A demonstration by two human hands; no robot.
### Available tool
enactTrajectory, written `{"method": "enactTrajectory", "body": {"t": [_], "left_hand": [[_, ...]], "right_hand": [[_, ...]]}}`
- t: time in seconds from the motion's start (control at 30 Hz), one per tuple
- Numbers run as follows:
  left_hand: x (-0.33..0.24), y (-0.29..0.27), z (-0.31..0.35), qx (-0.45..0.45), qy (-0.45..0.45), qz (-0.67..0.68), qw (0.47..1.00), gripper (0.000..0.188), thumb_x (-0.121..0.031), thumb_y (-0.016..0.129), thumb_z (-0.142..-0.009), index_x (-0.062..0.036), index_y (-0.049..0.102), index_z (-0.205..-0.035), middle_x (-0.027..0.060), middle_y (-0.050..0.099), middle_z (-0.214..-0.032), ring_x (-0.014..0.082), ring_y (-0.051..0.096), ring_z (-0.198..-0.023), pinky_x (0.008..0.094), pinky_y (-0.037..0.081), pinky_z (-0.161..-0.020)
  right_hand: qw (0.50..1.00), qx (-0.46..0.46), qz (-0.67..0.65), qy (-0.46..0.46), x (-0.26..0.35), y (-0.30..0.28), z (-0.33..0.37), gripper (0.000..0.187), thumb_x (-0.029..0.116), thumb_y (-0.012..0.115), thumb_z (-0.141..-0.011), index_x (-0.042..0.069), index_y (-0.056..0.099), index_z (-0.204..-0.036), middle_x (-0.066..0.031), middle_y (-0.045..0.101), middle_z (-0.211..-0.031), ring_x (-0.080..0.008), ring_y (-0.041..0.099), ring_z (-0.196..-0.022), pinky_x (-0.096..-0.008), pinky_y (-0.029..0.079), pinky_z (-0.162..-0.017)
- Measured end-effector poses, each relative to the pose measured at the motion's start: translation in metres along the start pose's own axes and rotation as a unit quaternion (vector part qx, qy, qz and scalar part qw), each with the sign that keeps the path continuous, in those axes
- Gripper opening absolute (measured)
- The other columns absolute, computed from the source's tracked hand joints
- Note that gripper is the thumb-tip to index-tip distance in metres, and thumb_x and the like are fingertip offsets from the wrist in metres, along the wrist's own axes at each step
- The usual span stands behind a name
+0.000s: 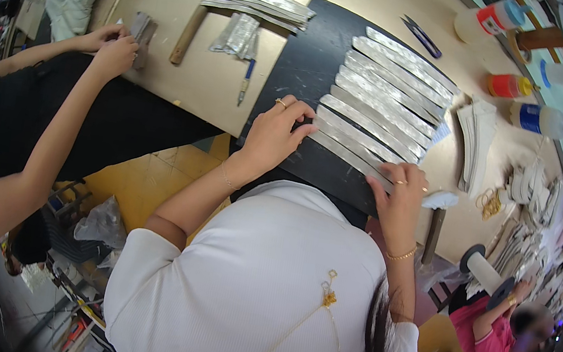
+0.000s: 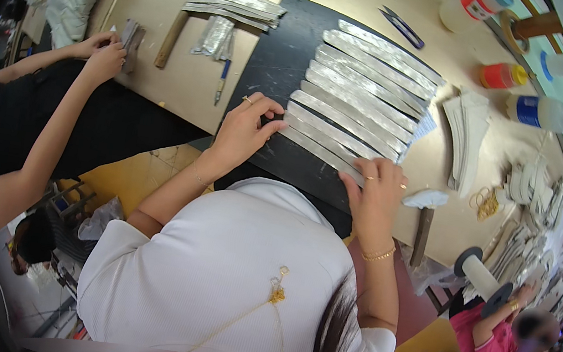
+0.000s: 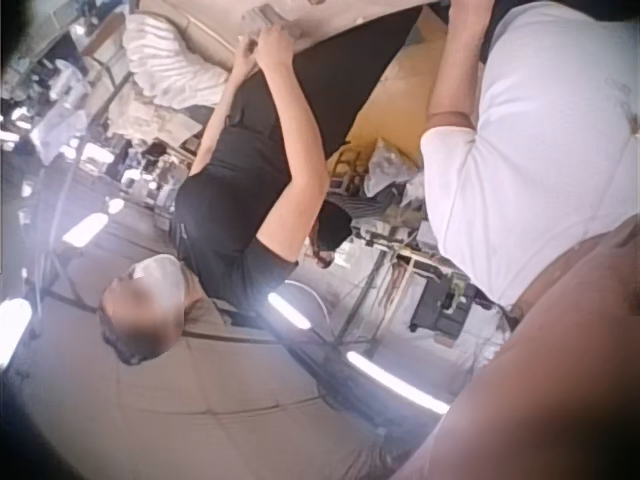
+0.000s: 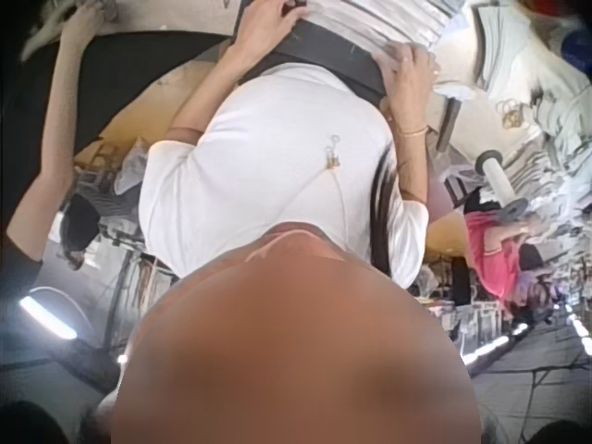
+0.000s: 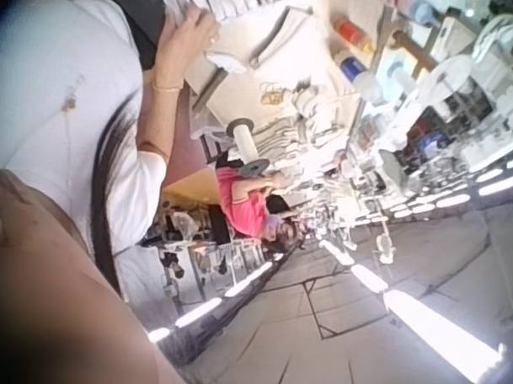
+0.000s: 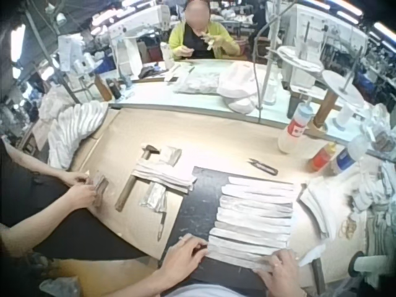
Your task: The person walks to a workstation and arranges white fabric strips on a black cutting mat. They use a small blue tool to mark or score the strips, then pick up and inspect them before placing them back on the mat.
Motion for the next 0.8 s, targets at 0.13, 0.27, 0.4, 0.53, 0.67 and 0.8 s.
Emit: {"method": "enactTrajectory", "body": {"t": [0.13, 0.27, 0.4, 0.53, 0.67, 0.8], "left_hand": [[0.034, -0.031, -0.017, -0.099, -0.003, -0.011, 0.995, 0.017, -0.017, 0.072, -0.084, -0.0031, 0.066, -0.091, 0.0115, 0.061, -0.086, 0.0268, 0.064, -0.077, 0.0369, 0.05, -0.068], [0.067, -0.059, -0.029, -0.121, -0.081, -0.072, 0.987, 0.028, -0.026, 0.074, -0.084, 0.0009, 0.065, -0.088, 0.0148, 0.063, -0.084, 0.0285, 0.063, -0.076, 0.0378, 0.05, -0.068], [0.087, -0.06, -0.035, -0.058, -0.177, -0.08, 0.979, 0.034, -0.028, 0.075, -0.083, 0.0029, 0.062, -0.083, 0.0163, 0.064, -0.078, 0.0285, 0.062, -0.071, 0.0376, 0.049, -0.065], [0.084, -0.061, -0.034, -0.047, -0.177, -0.055, 0.982, 0.028, -0.024, 0.074, -0.084, 0.0013, 0.061, -0.08, 0.01, 0.062, -0.067, 0.0218, 0.059, -0.059, 0.0348, 0.047, -0.059], [0.093, -0.071, -0.034, -0.005, -0.162, 0.011, 0.987, 0.024, -0.021, 0.071, -0.086, 0.0017, 0.063, -0.081, 0.0045, 0.061, -0.066, 0.013, 0.058, -0.059, 0.0287, 0.045, -0.056], [0.081, -0.094, -0.039, -0.005, -0.195, 0.274, 0.942, 0.021, -0.022, 0.066, -0.093, -0.0019, 0.063, -0.093, 0.0026, 0.06, -0.073, 0.0089, 0.054, -0.06, 0.023, 0.043, -0.056]], "right_hand": [[0.998, -0.043, -0.005, 0.051, -0.017, -0.009, -0.001, 0.026, 0.015, 0.076, -0.078, 0.006, 0.063, -0.098, -0.0104, 0.056, -0.094, -0.0292, 0.054, -0.09, -0.0409, 0.042, -0.082], [0.987, -0.093, 0.019, 0.127, -0.053, -0.027, -0.001, 0.022, 0.014, 0.073, -0.083, 0.003, 0.062, -0.099, -0.0122, 0.056, -0.095, -0.0294, 0.056, -0.089, -0.0407, 0.044, -0.081], [0.972, -0.107, 0.062, 0.2, -0.095, -0.045, 0.021, 0.026, 0.017, 0.072, -0.086, 0.001, 0.06, -0.103, -0.0125, 0.056, -0.093, -0.028, 0.055, -0.086, -0.0392, 0.045, -0.08], [0.948, -0.088, 0.049, 0.303, -0.123, -0.042, 0.062, 0.036, 0.021, 0.075, -0.084, 0.0, 0.058, -0.107, -0.0125, 0.056, -0.093, -0.0256, 0.054, -0.086, -0.0372, 0.045, -0.079], [0.912, -0.098, -0.102, 0.385, -0.132, -0.03, 0.083, 0.044, 0.023, 0.079, -0.081, -0.002, 0.056, -0.109, -0.0132, 0.056, -0.095, -0.0247, 0.053, -0.086, -0.0363, 0.045, -0.08], [0.953, -0.085, -0.004, 0.29, -0.133, -0.022, 0.098, 0.042, 0.015, 0.077, -0.082, -0.003, 0.054, -0.112, -0.0124, 0.055, -0.095, -0.0243, 0.052, -0.086, -0.0344, 0.045, -0.082]]}}
Point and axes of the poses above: each hand's wrist, its own z-axis away from the middle knuckle, its own y-axis out of the palm, x = y × z, the point moved 1 cm from there along -z, towards the middle knuckle
